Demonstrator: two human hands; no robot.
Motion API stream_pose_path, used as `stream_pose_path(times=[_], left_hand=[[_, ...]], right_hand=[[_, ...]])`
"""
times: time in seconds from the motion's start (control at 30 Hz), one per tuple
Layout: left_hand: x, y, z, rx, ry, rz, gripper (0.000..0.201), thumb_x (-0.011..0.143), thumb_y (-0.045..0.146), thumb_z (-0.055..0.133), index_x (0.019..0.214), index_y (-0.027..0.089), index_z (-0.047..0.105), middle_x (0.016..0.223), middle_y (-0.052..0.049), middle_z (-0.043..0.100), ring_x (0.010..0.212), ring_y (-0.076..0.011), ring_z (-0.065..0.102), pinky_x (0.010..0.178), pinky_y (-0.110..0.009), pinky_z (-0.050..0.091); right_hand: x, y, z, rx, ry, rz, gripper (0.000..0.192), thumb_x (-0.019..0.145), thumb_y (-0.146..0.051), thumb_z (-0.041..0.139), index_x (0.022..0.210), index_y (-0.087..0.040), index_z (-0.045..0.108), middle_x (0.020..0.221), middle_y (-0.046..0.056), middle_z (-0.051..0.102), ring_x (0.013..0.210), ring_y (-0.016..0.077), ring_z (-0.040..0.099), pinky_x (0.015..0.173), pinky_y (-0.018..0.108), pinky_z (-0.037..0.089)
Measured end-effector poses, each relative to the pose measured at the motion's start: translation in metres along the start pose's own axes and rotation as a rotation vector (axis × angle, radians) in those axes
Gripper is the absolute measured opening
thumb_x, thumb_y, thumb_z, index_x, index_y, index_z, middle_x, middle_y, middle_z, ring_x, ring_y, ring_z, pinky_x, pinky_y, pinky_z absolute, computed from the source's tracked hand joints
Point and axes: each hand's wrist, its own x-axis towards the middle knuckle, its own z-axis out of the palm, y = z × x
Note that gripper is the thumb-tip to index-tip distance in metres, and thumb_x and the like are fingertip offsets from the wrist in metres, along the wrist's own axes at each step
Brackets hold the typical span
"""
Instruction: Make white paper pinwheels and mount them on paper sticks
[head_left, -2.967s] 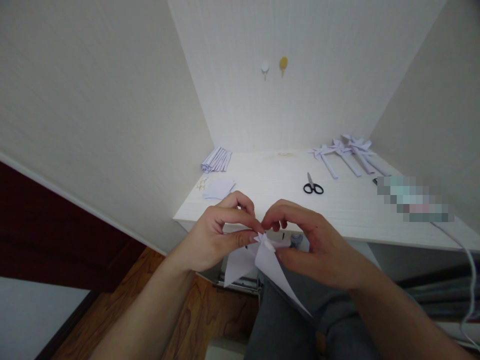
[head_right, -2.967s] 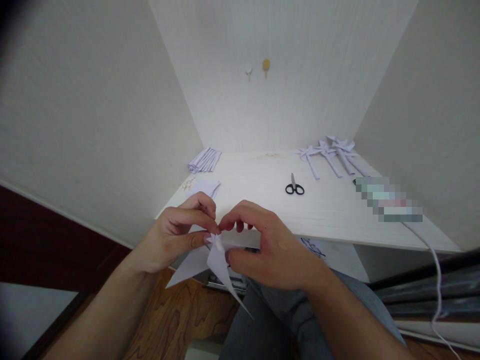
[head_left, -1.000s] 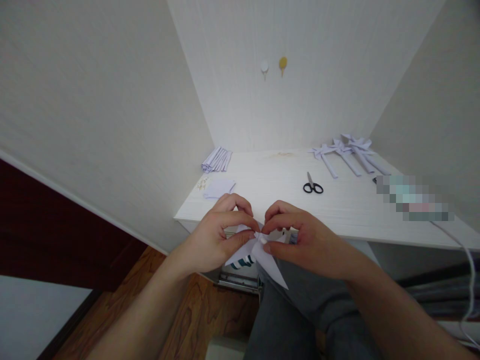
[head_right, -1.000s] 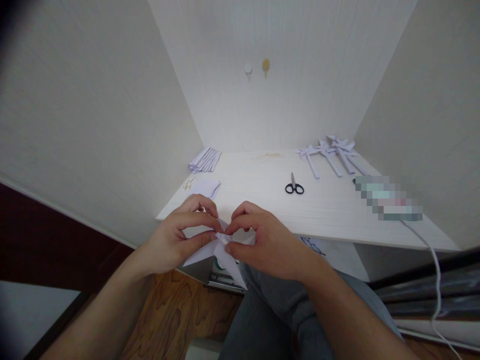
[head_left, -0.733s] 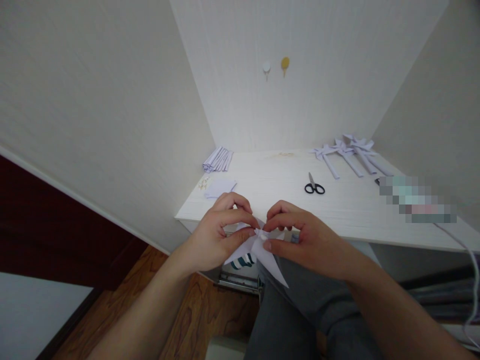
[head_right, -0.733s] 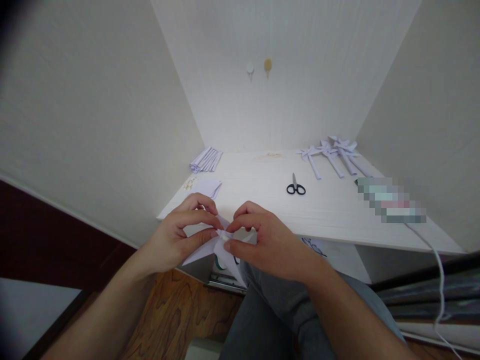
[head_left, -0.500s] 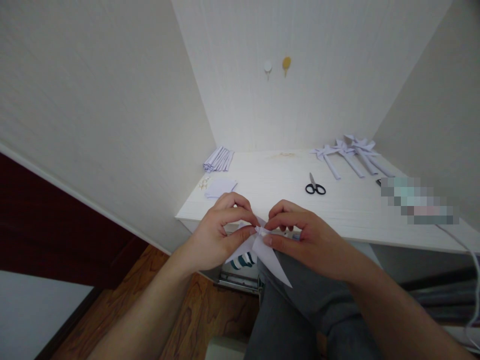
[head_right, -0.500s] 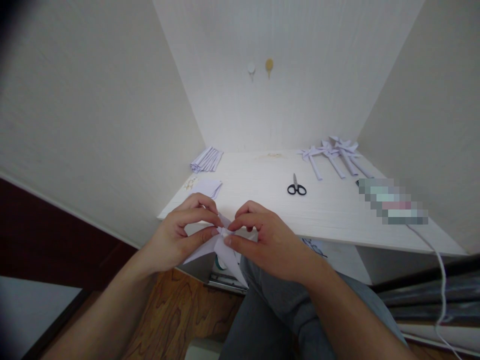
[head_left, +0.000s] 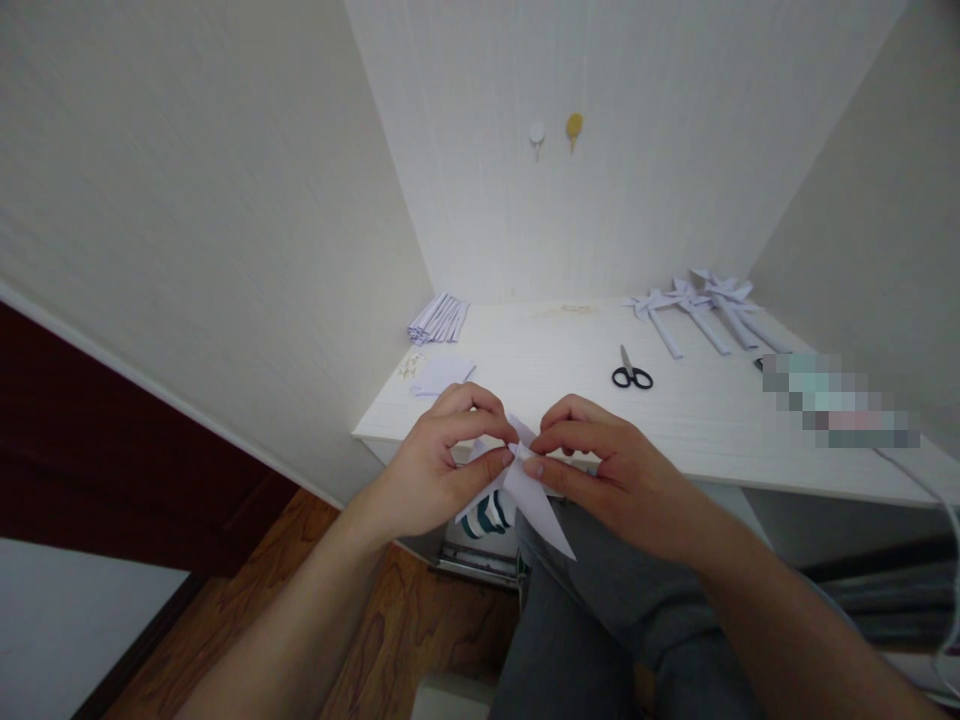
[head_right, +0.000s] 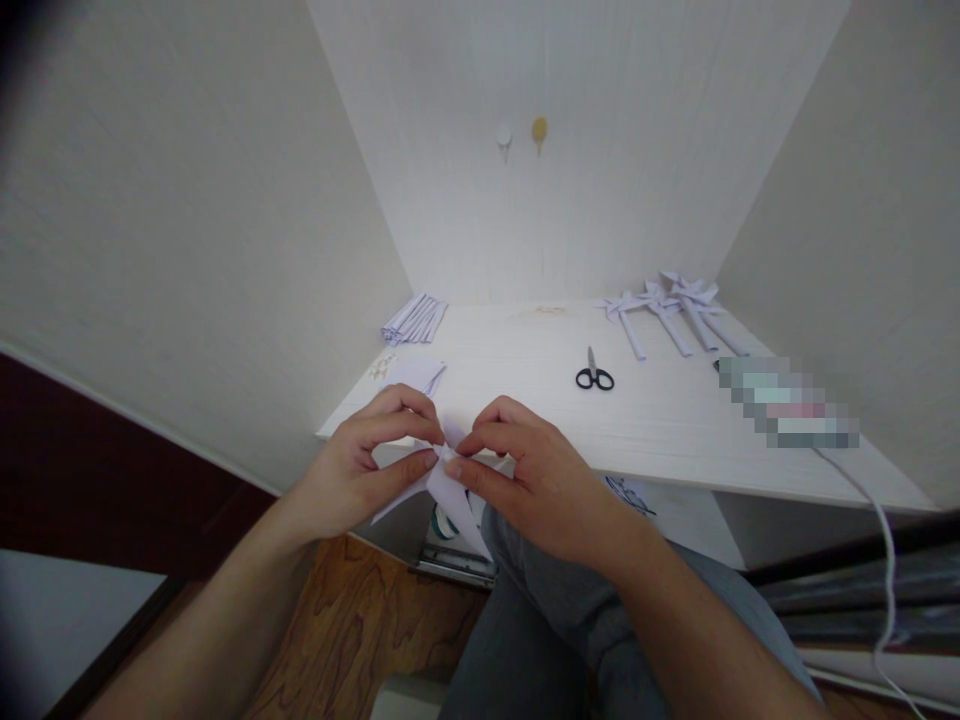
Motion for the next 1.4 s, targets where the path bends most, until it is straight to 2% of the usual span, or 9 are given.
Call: stream_pose_path(times=[0.17,0.33,0.73,0.93,1.03,1.13,1.23,1.3,1.4], left_hand=[[0.002,0.001,0.000,0.015,0.000,0.020,0.011,0.091,0.012,0.069,0.093,0.019,0.076,0.101,-0.005,0.065,0.099,-0.0195,0.064,0.090,-0.036,0.050],[0.003,0.000,0.002,0.061,0.004,0.050,0.012,0.091,0.012,0.069,0.093,0.020,0.076,0.100,-0.005,0.066,0.098,-0.0198,0.064,0.089,-0.036,0.050],[0.002,-0.005,0.010,0.139,0.036,0.050,0.014,0.090,0.011,0.068,0.095,0.021,0.076,0.101,-0.006,0.066,0.100,-0.0213,0.063,0.089,-0.038,0.049],[0.002,-0.002,0.009,0.116,0.139,-0.007,0.016,0.087,0.014,0.072,0.099,0.023,0.077,0.106,-0.006,0.065,0.107,-0.0229,0.061,0.098,-0.040,0.047],[0.006,-0.008,0.006,0.039,0.259,-0.085,0.020,0.086,0.017,0.071,0.105,0.022,0.075,0.108,-0.006,0.067,0.109,-0.0231,0.061,0.098,-0.040,0.047],[0.011,-0.018,0.005,-0.053,0.348,-0.279,0.023,0.085,0.027,0.072,0.107,0.021,0.074,0.107,-0.006,0.071,0.103,-0.0222,0.064,0.089,-0.036,0.050],[0.015,-0.025,0.007,-0.200,0.303,-0.424,0.028,0.082,0.037,0.075,0.103,0.018,0.075,0.095,-0.006,0.074,0.091,-0.0205,0.067,0.078,-0.033,0.051],[0.015,-0.025,0.009,-0.285,0.260,-0.460,0.027,0.080,0.037,0.077,0.097,0.016,0.075,0.087,-0.005,0.075,0.083,-0.0190,0.068,0.075,-0.031,0.052],[0.014,-0.022,0.012,-0.320,0.264,-0.483,0.021,0.076,0.032,0.078,0.090,0.016,0.076,0.083,-0.005,0.075,0.079,-0.0180,0.068,0.069,-0.028,0.052]], right_hand=[[0.000,0.002,0.000,-0.001,0.010,0.000,0.007,0.097,-0.027,0.073,0.092,-0.022,0.076,0.095,0.001,0.063,0.087,0.0151,0.060,0.077,0.029,0.046],[-0.001,0.002,0.002,0.010,0.031,0.021,0.008,0.095,-0.025,0.073,0.089,-0.021,0.076,0.093,0.002,0.064,0.084,0.0152,0.060,0.075,0.029,0.047],[-0.002,0.007,0.007,-0.104,0.127,-0.032,0.007,0.095,-0.022,0.071,0.090,-0.021,0.075,0.093,0.003,0.063,0.088,0.0182,0.062,0.078,0.033,0.048],[-0.002,0.007,0.008,-0.121,0.169,0.004,0.007,0.093,-0.019,0.072,0.088,-0.020,0.076,0.092,0.003,0.063,0.086,0.0183,0.061,0.076,0.034,0.047],[-0.002,0.007,0.007,-0.118,0.176,0.014,0.007,0.093,-0.020,0.072,0.088,-0.021,0.076,0.093,0.004,0.063,0.085,0.0183,0.061,0.075,0.034,0.048],[-0.002,0.007,0.007,-0.129,0.167,-0.001,0.006,0.093,-0.021,0.071,0.089,-0.021,0.076,0.094,0.005,0.063,0.087,0.0191,0.062,0.076,0.035,0.049],[-0.002,0.008,0.008,-0.171,0.170,-0.030,0.006,0.093,-0.020,0.070,0.091,-0.021,0.076,0.095,0.006,0.064,0.088,0.0205,0.063,0.078,0.037,0.050],[-0.002,0.009,0.008,-0.201,0.180,-0.049,0.006,0.093,-0.020,0.070,0.092,-0.022,0.075,0.096,0.006,0.064,0.089,0.0214,0.063,0.079,0.038,0.051],[-0.001,0.010,0.009,-0.227,0.186,-0.070,0.006,0.094,-0.020,0.070,0.094,-0.021,0.075,0.097,0.007,0.064,0.090,0.0218,0.063,0.079,0.038,0.051]])
